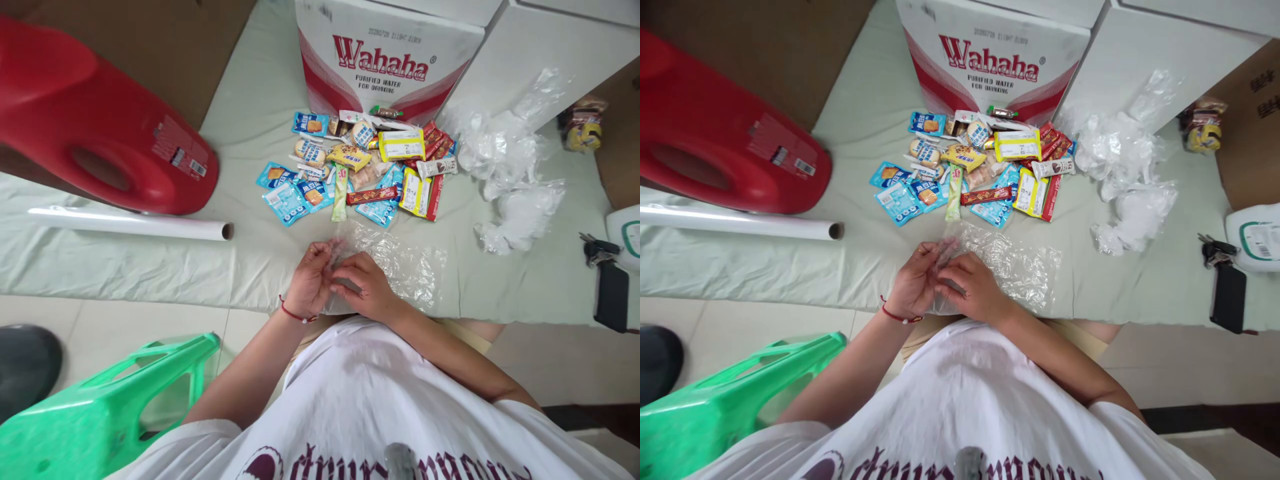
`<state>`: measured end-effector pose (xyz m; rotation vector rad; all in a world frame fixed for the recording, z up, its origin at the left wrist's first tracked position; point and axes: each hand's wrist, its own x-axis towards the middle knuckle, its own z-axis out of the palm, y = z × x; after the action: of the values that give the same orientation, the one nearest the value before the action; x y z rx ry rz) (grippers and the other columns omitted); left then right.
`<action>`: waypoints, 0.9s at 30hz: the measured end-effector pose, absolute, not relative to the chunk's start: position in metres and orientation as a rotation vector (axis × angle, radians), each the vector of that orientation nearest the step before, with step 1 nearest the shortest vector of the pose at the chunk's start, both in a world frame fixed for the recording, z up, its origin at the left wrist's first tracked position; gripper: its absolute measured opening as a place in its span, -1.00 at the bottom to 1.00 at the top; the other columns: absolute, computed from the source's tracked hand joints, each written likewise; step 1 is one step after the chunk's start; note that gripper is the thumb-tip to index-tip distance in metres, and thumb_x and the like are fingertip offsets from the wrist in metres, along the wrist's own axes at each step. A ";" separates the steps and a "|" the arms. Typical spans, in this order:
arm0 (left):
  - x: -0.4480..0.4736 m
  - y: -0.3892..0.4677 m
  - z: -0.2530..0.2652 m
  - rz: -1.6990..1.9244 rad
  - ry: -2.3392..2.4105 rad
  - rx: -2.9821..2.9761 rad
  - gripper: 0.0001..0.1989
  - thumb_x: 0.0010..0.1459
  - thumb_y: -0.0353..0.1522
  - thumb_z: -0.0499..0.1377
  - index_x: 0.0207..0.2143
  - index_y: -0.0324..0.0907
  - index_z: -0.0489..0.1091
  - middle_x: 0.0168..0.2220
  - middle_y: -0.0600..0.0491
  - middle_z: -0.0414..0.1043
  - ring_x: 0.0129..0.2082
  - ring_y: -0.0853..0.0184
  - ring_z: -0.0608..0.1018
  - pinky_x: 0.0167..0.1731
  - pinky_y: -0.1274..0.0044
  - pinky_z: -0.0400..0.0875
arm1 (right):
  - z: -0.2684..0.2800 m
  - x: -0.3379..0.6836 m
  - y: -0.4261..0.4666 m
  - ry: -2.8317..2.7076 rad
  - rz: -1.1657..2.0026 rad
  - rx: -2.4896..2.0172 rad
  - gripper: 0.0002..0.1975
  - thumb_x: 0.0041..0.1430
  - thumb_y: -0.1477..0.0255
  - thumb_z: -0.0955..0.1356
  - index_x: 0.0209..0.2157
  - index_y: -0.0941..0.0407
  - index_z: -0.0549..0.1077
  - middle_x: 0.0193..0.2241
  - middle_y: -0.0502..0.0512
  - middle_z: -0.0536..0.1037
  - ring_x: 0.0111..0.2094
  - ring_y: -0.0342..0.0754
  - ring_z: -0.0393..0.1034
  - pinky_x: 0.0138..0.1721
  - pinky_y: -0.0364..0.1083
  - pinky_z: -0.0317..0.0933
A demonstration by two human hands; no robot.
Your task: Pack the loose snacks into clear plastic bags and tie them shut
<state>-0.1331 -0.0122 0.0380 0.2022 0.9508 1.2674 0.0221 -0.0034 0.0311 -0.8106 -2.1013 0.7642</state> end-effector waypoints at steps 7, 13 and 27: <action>-0.122 -0.011 0.041 1.281 0.975 0.253 -0.65 0.02 -0.25 0.47 -0.34 -0.11 0.35 0.04 0.06 0.52 0.13 0.31 0.52 -0.07 0.56 0.50 | 0.034 0.017 -0.005 -1.983 1.004 -0.885 -0.93 0.35 0.39 0.40 -0.21 0.04 0.57 -0.24 0.08 0.56 -0.17 -0.02 0.45 -0.10 0.00 0.37; -0.122 -0.011 0.042 1.270 0.955 0.246 -0.67 0.02 -0.19 0.46 -0.40 -0.10 0.37 0.06 -0.01 0.50 0.25 0.14 0.45 -0.05 0.45 0.55 | 0.042 0.015 -0.004 -1.780 1.315 -1.062 -0.85 0.32 0.31 0.39 -0.32 0.06 0.52 -0.36 0.02 0.49 -0.38 -0.09 0.34 -0.33 -0.10 0.28; -0.119 -0.011 0.046 1.269 0.937 0.157 -0.55 0.09 0.09 0.32 -0.36 -0.11 0.45 0.09 -0.04 0.51 0.16 0.11 0.52 -0.29 0.46 0.55 | 0.041 0.011 -0.006 -1.676 1.411 -1.015 -0.77 0.26 0.19 0.43 -0.31 0.07 0.46 -0.34 0.02 0.47 -0.33 -0.08 0.34 -0.25 -0.07 0.30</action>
<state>-0.1189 -0.0105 0.0464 0.1569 0.9371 1.2694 0.0113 -0.0064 0.0405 -1.0151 -1.6760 1.4112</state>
